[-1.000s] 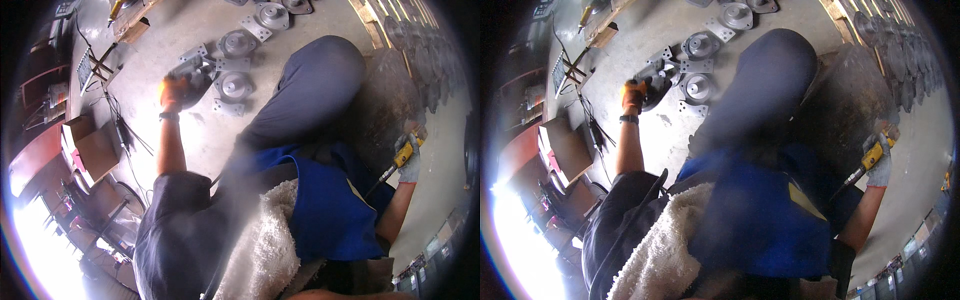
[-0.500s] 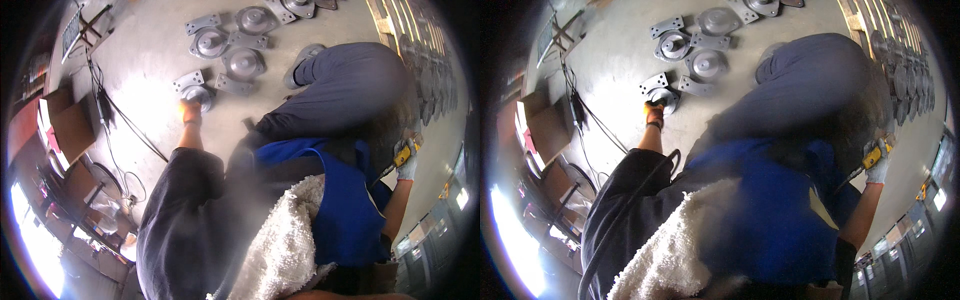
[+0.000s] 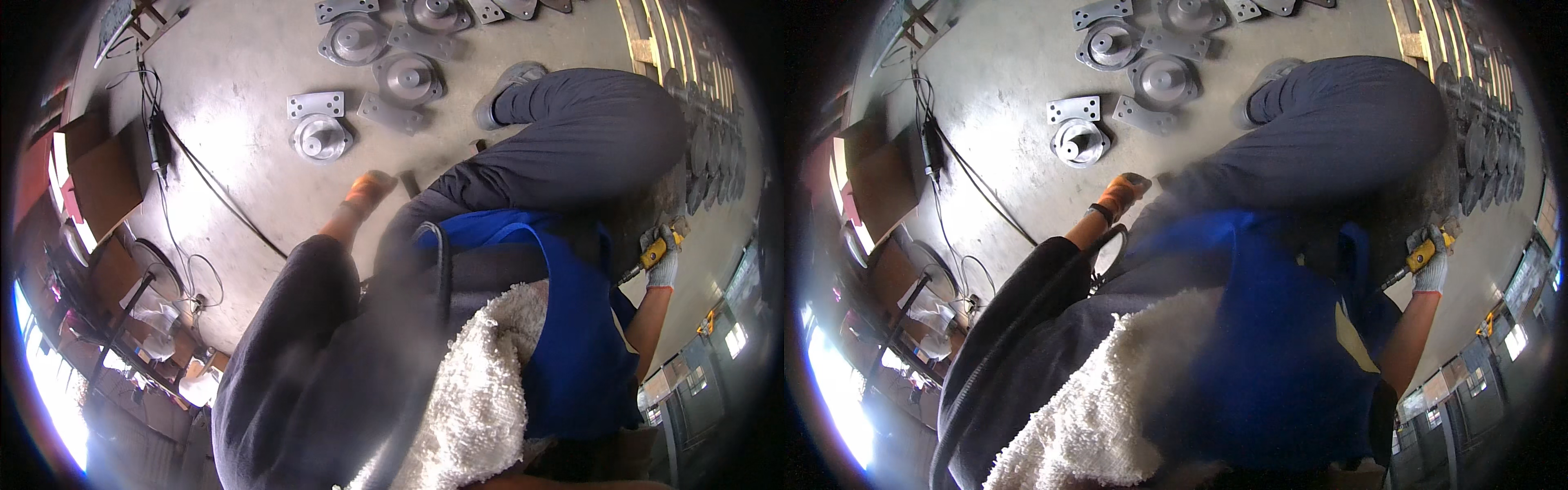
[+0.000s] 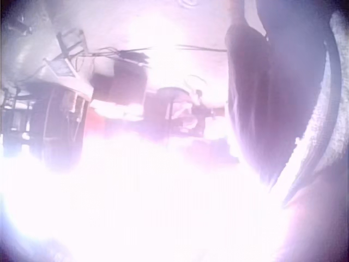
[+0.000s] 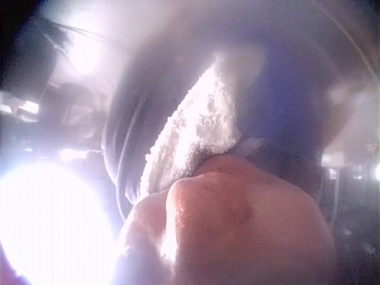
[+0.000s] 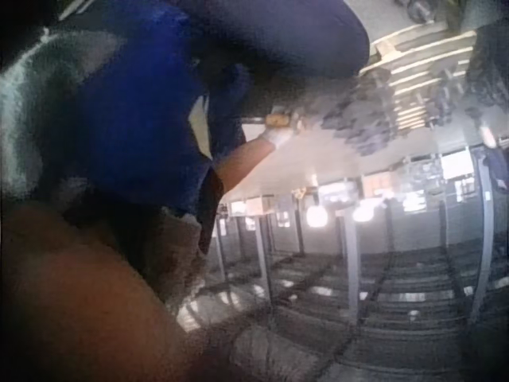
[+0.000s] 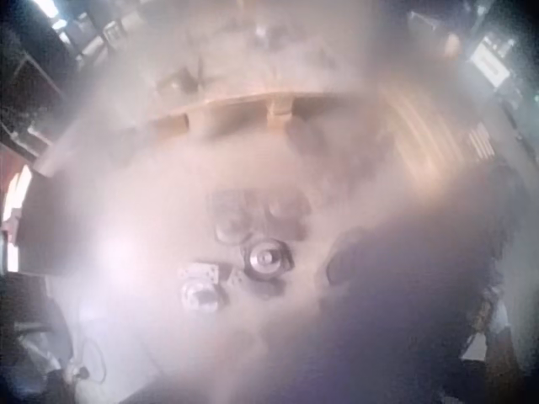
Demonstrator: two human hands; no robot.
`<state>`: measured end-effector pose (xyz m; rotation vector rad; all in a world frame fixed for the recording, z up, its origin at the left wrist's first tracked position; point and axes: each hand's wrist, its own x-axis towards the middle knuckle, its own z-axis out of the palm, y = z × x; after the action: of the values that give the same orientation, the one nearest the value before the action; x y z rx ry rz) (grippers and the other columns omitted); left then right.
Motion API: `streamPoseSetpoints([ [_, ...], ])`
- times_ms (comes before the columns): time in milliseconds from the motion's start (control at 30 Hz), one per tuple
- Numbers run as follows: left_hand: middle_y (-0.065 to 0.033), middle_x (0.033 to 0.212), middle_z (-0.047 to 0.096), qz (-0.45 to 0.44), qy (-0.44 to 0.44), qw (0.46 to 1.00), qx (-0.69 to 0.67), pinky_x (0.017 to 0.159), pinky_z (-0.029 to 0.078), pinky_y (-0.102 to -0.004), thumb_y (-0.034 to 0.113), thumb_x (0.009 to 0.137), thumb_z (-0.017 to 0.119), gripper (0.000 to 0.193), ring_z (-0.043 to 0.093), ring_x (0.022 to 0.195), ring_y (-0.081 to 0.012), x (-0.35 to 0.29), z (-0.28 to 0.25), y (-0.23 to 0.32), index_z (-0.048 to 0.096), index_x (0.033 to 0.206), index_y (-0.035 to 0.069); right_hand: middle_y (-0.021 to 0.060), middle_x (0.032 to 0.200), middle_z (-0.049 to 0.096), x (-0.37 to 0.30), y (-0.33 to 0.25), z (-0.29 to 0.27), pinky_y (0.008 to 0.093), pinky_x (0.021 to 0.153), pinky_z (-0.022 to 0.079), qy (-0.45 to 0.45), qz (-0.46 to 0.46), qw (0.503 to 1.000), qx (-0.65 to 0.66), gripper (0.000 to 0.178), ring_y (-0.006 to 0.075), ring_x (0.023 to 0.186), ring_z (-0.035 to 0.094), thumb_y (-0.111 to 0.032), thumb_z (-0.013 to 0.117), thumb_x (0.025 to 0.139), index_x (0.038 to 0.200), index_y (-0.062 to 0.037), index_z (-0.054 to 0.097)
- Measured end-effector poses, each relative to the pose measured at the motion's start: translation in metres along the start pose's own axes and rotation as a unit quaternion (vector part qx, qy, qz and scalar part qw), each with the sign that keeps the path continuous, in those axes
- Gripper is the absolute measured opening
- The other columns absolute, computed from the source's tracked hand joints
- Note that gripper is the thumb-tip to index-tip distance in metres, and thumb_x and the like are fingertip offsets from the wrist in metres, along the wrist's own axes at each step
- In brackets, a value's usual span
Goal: The person uses a handheld angle grinder to smooth the surface of metal parts on the floor. They repeatedly pick up parts, grind them, and place them back down.
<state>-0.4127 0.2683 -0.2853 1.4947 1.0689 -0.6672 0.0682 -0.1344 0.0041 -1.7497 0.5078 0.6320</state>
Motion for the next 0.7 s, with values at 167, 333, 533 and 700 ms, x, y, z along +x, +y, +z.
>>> streamPoseSetpoints([
  [167,-0.0037,0.079,0.064,-0.039,0.050,0.993,-0.104,0.060,0.044,-0.0299,0.031,0.082,0.063,0.030,0.056,0.068,-0.0155,0.013,-0.004,-0.017,0.066,0.099,0.005,0.0025,0.075,0.058,0.014,0.003,-0.013,0.0337,0.067,0.054,-0.042,0.019,0.999,0.025,0.012,0.0195,0.070,0.060,-0.017,0.067,0.083,0.088,-0.0106,0.058],
  [333,-0.0054,0.088,0.066,-0.099,0.051,0.982,-0.153,0.063,0.046,-0.0314,0.034,0.083,0.062,0.034,0.060,0.077,-0.0183,0.013,-0.015,-0.023,0.065,0.101,0.005,0.0068,0.087,0.062,0.016,0.015,-0.029,0.0372,0.077,0.054,-0.028,-0.006,0.997,0.071,0.020,0.0223,0.080,0.061,-0.017,0.066,0.083,0.099,-0.0087,0.057],
  [533,-0.0211,0.109,0.062,-0.135,0.332,0.933,-0.013,0.089,0.046,-0.0378,0.042,0.078,0.061,0.064,0.059,0.105,-0.0343,-0.009,-0.043,0.028,0.048,0.125,0.001,0.0109,0.097,0.061,0.007,0.036,-0.036,0.0411,0.084,0.052,-0.016,-0.051,0.982,0.178,0.033,0.0269,0.091,0.060,-0.018,0.065,0.084,0.113,-0.0072,0.054],
  [700,-0.0274,0.140,0.034,-0.093,0.356,0.927,-0.073,0.105,0.031,-0.0347,0.044,0.081,0.059,0.089,0.037,0.129,-0.0353,0.108,-0.060,-0.046,0.018,0.138,-0.011,0.0125,0.098,0.059,-0.005,0.040,-0.039,0.0415,0.076,0.056,-0.024,-0.083,0.983,0.164,0.039,0.0280,0.087,0.061,-0.018,0.066,0.082,0.117,-0.0090,0.051],
])
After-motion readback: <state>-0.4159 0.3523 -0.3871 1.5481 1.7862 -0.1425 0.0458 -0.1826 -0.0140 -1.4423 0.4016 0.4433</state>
